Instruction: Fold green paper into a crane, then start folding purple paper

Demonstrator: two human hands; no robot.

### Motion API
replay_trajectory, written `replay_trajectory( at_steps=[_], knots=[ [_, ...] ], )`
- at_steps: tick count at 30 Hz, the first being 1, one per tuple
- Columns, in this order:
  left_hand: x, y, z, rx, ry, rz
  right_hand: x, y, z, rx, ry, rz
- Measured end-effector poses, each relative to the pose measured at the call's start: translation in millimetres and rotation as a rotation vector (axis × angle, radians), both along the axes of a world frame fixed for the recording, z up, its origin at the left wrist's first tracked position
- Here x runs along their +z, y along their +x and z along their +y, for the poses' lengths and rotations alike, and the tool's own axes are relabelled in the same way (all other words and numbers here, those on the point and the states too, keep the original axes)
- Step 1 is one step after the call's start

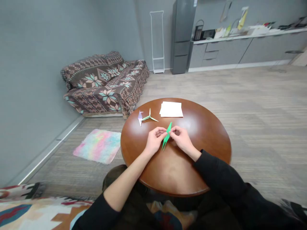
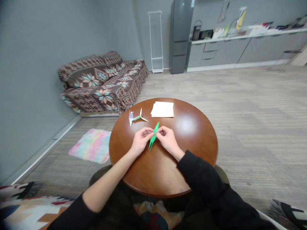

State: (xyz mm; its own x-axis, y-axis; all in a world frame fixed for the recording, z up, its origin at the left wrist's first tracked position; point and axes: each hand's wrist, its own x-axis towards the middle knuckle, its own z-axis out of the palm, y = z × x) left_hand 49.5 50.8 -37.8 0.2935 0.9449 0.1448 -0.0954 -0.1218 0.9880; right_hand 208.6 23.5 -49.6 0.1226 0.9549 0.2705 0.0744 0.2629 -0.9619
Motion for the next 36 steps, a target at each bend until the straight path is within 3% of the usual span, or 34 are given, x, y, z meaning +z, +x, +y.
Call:
replay_trajectory(
  at_steps=[9,15,23,31,36],
  knots=[
    [2.8,1,-3,-0.036,-0.049,-0.015,1.3,-2,0,-0.021,0.014,0.093],
    [6.1,-3,-4,0.015,-0.080,-0.046,6.2,-5,-2,0.052,-0.037,0.115],
    [13.1,-2,-4,-0.048,-0.149,-0.032,8.0,1,-3,-0.016,-0.045,0.081],
    [10.2,-6,-4,0.024,-0.233,-0.129,12.4,-4,-10,0.111,-0.087,0.008],
    [9.4,-3,-6,-0.016,-0.292,-0.176,11.4,-4,-14,0.103,-0.060,-0.044]
  ],
)
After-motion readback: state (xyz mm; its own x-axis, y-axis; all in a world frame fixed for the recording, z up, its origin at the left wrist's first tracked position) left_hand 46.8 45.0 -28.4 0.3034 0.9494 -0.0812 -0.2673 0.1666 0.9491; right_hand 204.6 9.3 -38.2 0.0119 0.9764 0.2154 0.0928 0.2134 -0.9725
